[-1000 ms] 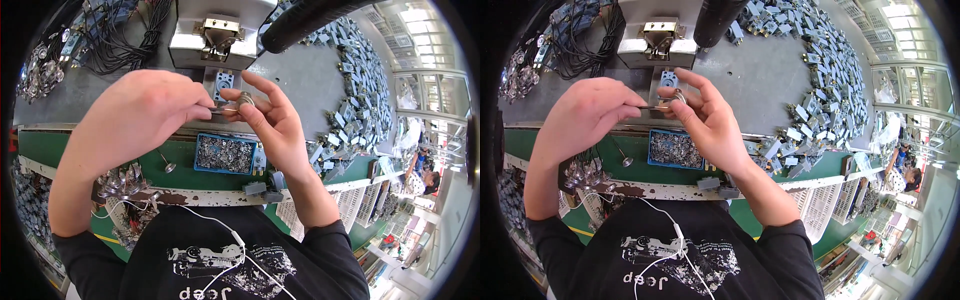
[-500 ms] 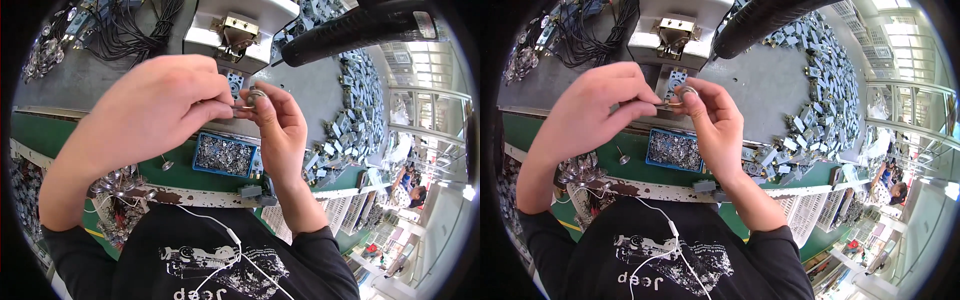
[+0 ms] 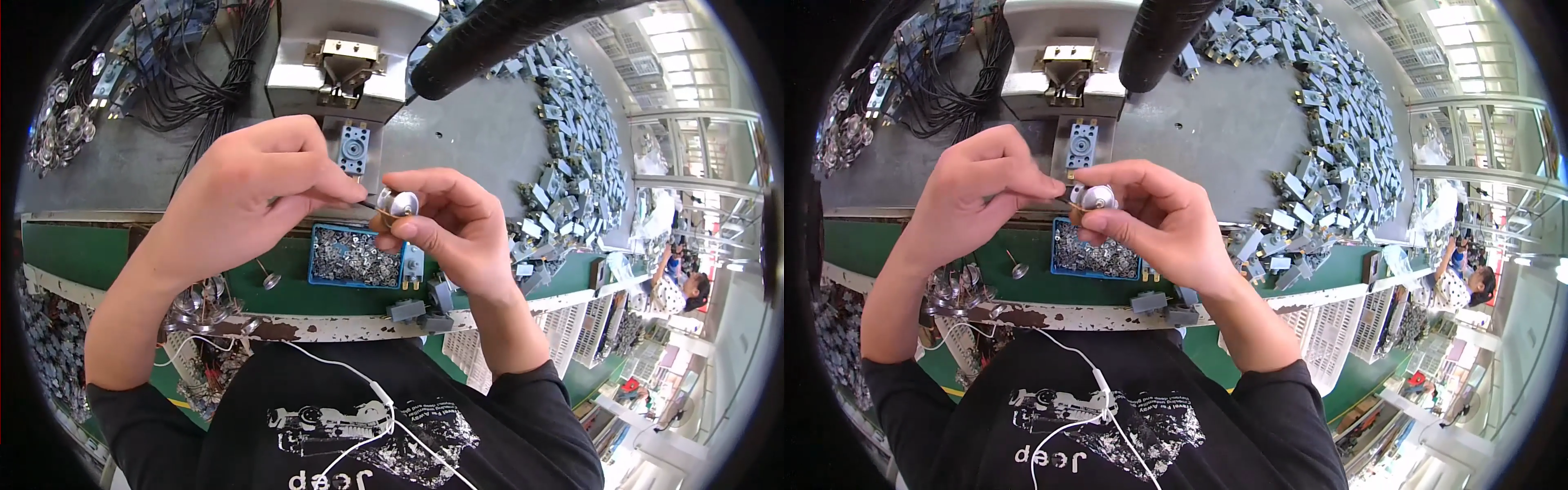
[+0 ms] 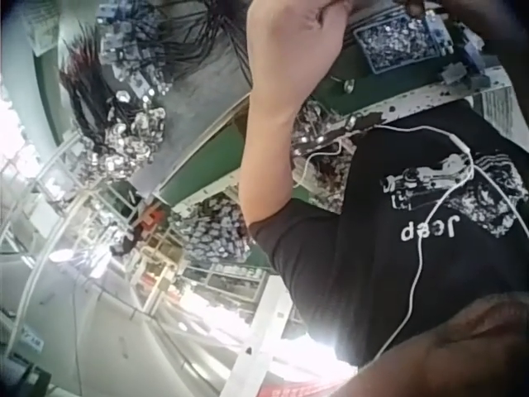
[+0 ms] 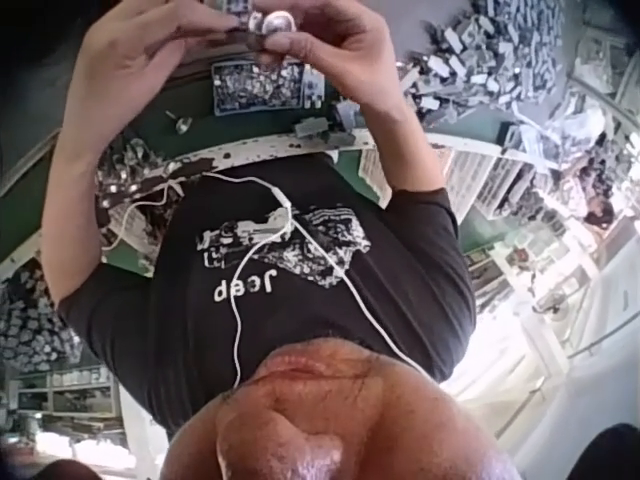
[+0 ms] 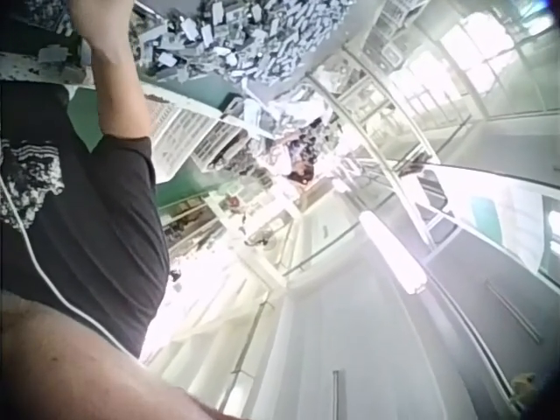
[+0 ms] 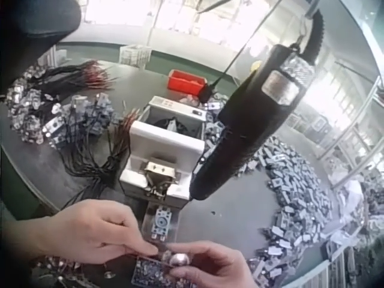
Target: Assembling electronic components using an electric screwdriver at a production line station.
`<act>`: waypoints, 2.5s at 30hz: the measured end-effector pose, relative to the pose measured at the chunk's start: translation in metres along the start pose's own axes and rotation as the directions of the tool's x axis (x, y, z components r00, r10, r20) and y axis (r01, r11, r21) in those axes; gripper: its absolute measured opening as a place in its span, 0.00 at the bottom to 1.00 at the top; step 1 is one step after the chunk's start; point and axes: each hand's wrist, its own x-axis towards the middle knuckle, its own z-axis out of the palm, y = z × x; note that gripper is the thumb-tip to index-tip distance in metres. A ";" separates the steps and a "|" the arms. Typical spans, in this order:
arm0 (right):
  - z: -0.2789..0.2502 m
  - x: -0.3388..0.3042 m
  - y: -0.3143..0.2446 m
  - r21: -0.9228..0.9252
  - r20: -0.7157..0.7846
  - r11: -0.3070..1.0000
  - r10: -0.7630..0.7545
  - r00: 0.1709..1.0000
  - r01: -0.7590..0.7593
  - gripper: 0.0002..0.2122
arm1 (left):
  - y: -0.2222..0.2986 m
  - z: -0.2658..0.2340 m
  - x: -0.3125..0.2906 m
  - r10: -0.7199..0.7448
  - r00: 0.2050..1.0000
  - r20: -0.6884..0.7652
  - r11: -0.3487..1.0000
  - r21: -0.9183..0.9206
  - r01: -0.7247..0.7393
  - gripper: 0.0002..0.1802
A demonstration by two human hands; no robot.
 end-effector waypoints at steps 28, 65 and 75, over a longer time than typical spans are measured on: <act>-0.033 0.041 -0.041 -0.202 -0.009 0.927 -0.325 0.946 0.316 0.05 | -0.012 0.001 0.016 -0.212 0.974 -0.082 0.966 0.137 0.222 0.12; 0.055 0.139 -0.074 -0.267 -0.301 0.569 -0.816 0.493 0.778 0.21 | -0.031 0.028 0.010 -0.114 0.993 0.003 0.873 0.478 0.099 0.10; 0.056 0.152 -0.083 -0.043 -0.204 0.765 -0.636 0.744 0.642 0.27 | -0.035 0.029 0.009 -0.060 0.998 0.024 0.867 0.497 0.040 0.11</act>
